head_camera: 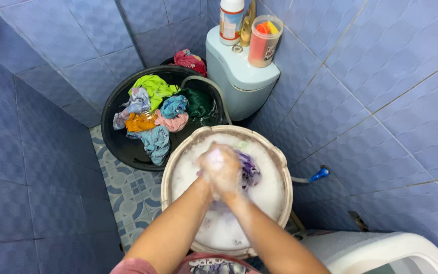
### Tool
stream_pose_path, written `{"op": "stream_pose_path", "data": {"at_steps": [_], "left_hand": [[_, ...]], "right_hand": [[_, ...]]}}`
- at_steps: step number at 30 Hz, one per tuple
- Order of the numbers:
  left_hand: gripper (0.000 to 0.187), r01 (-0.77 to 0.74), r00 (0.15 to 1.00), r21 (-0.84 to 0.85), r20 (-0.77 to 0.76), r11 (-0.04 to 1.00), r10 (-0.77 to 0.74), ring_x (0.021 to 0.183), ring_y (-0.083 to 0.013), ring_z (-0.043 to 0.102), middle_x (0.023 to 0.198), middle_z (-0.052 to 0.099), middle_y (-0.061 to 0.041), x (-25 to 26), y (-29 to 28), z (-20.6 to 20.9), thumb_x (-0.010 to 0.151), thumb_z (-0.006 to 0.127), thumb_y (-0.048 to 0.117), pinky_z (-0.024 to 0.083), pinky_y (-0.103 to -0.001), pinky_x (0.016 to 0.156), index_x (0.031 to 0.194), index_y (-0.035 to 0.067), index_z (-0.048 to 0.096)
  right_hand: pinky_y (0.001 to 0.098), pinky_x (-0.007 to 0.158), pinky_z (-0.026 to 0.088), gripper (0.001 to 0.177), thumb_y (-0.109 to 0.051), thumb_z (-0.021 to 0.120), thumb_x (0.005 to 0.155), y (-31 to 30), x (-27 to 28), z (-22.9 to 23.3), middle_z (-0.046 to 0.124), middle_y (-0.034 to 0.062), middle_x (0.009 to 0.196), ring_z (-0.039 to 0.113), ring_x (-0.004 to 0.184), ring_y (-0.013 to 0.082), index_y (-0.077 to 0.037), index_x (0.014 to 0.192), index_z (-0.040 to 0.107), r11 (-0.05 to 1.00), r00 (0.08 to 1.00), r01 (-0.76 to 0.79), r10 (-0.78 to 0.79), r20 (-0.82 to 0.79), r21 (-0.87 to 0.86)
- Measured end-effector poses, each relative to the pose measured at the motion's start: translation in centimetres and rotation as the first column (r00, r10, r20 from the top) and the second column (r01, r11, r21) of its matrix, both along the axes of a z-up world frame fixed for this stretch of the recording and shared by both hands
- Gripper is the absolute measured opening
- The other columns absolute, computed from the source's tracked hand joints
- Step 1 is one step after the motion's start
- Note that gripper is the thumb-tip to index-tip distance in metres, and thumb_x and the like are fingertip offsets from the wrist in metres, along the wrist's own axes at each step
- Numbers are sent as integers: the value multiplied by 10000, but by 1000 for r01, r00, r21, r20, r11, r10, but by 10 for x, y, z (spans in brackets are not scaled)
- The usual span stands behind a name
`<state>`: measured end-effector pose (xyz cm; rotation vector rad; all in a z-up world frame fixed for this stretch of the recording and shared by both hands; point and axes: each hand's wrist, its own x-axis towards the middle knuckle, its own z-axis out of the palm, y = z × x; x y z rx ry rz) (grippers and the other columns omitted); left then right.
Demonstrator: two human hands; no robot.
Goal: The person washes clothing by hand in a basin of soapy water, scrubbing different parts of the garments and wringing them out.
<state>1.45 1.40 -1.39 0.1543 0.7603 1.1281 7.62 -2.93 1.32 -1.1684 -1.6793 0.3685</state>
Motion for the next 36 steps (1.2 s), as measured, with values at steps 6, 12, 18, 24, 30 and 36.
{"op": "stream_pose_path", "data": {"at_steps": [6, 12, 18, 24, 30, 36], "left_hand": [[516, 229, 847, 108, -512, 967, -144, 970, -239, 615, 1061, 653, -148, 1, -20, 4, 956, 688, 365, 506, -425, 806, 1233, -42, 535], [670, 725, 625, 579, -781, 374, -4, 1080, -285, 574, 1150, 590, -201, -37, -69, 31, 968, 718, 331, 464, -475, 861, 1392, -87, 409], [419, 640, 469, 40, -811, 768, -349, 893, -184, 664, 1012, 736, -70, -20, -57, 54, 957, 628, 339, 546, -338, 817, 1273, 76, 712], [484, 513, 772, 297, -569, 805, -282, 1004, -236, 687, 1157, 731, -146, -47, 8, 123, 902, 728, 246, 552, -373, 914, 1263, -69, 665], [691, 73, 977, 216, 181, 974, -114, 1048, -302, 714, 1179, 713, -149, -70, 13, 134, 892, 604, 572, 581, -478, 925, 1315, 26, 586], [491, 441, 874, 150, -296, 885, -386, 1122, -317, 668, 1279, 670, -188, -48, -5, 88, 892, 653, 179, 526, -463, 988, 1345, -5, 611]], "right_hand": [[376, 751, 514, 198, -114, 676, 800, 71, 54, -46, 678, 134, 903, 634, 822, 246, -1, 962, 687, 934, 893, 241, -320, -318, -263], [367, 636, 481, 204, -147, 699, 885, 92, 83, 14, 651, 100, 809, 590, 696, 204, 53, 883, 741, 835, 287, 103, -546, -787, -541], [384, 738, 549, 424, -327, 691, 895, 74, 90, 57, 722, 119, 979, 666, 827, 218, 51, 1082, 739, 683, 677, -156, -452, -581, -713], [347, 1035, 428, 519, -413, 614, 959, 8, 79, -15, 683, 157, 1291, 611, 1201, 237, -45, 1323, 647, 703, 983, 46, -159, -94, -710], [345, 1062, 452, 435, -377, 577, 988, 11, 76, 1, 679, 107, 1294, 620, 1219, 212, -72, 1287, 661, 867, 920, -124, -81, -383, -482], [364, 1079, 450, 502, -464, 622, 984, 45, 53, 32, 640, 81, 1311, 600, 1229, 213, -65, 1289, 641, 921, 909, -230, 88, -408, -314]]}}
